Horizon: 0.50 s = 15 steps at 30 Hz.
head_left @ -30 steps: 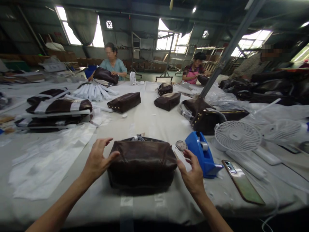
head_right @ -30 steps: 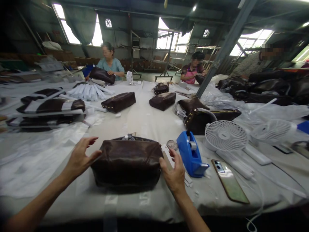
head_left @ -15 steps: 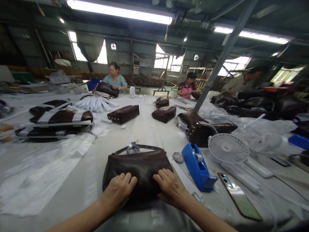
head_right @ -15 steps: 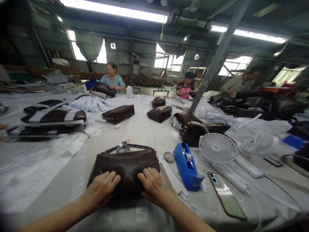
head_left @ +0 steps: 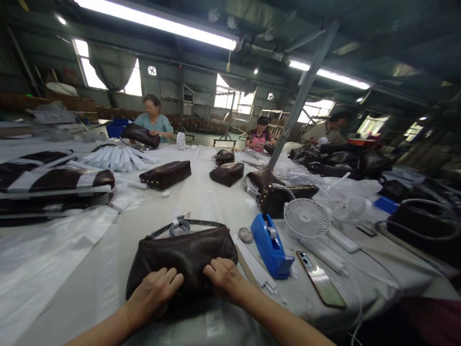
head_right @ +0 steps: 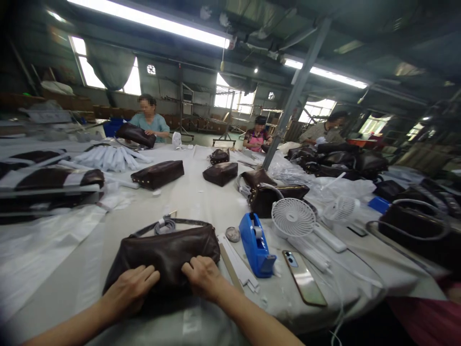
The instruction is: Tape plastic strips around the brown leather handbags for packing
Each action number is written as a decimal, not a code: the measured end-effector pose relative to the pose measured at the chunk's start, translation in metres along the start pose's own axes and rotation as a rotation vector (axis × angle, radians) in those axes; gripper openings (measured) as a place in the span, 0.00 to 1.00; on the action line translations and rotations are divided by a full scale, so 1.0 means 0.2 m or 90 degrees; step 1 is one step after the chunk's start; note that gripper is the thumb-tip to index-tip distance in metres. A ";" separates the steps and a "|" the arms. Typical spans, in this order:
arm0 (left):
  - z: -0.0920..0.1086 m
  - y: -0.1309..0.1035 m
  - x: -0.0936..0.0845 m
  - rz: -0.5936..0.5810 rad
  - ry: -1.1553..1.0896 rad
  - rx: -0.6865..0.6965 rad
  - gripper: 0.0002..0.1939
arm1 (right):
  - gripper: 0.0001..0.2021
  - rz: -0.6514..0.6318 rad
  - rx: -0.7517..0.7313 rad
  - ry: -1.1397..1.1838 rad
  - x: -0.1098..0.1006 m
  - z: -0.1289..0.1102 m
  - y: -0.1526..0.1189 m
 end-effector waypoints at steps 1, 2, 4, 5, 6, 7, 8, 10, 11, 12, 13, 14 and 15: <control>-0.01 -0.01 -0.03 -0.007 -0.009 -0.005 0.16 | 0.11 -0.004 -0.003 0.003 -0.02 0.00 0.00; -0.03 -0.02 -0.05 -0.016 -0.016 -0.015 0.16 | 0.12 -0.010 -0.004 0.013 -0.04 0.00 -0.01; -0.09 -0.05 -0.12 -0.029 -0.020 -0.046 0.18 | 0.14 -0.036 -0.001 0.061 -0.08 -0.01 -0.02; -0.12 -0.08 -0.16 -0.031 -0.016 -0.064 0.19 | 0.15 -0.051 0.006 0.090 -0.10 0.00 -0.03; -0.16 -0.11 -0.18 -0.033 -0.014 -0.080 0.20 | 0.16 -0.064 0.016 0.116 -0.11 0.00 -0.03; -0.19 -0.13 -0.20 -0.037 -0.016 -0.090 0.20 | 0.16 -0.074 0.024 0.134 -0.12 0.00 -0.04; -0.21 -0.16 -0.20 -0.046 -0.022 -0.091 0.19 | 0.15 -0.081 0.027 0.139 -0.14 0.01 -0.04; -0.23 -0.19 -0.17 -0.073 -0.037 -0.081 0.17 | 0.15 -0.082 0.018 0.123 -0.15 0.02 -0.04; -0.23 -0.20 -0.15 -0.087 -0.040 -0.074 0.17 | 0.15 -0.075 0.007 0.110 -0.16 0.02 -0.03; -0.23 -0.20 -0.12 -0.098 -0.039 -0.070 0.17 | 0.15 -0.066 -0.003 0.097 -0.16 0.02 -0.03; -0.23 -0.20 -0.10 -0.107 -0.035 -0.067 0.17 | 0.16 -0.055 -0.011 0.087 -0.17 0.02 -0.03; -0.23 -0.19 -0.08 -0.114 -0.031 -0.065 0.17 | 0.16 -0.043 -0.016 0.080 -0.16 0.03 -0.03; -0.22 -0.19 -0.06 -0.118 -0.028 -0.062 0.17 | 0.16 -0.032 -0.021 0.078 -0.15 0.03 -0.02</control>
Point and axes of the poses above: each hand's wrist, its own y-axis towards the middle knuckle, its own x-axis out of the palm, z = x × y, the point moved 9 cm from there along y, towards the middle knuckle, and after that the axes turned 1 degree about -z, right-handed, at the moved point
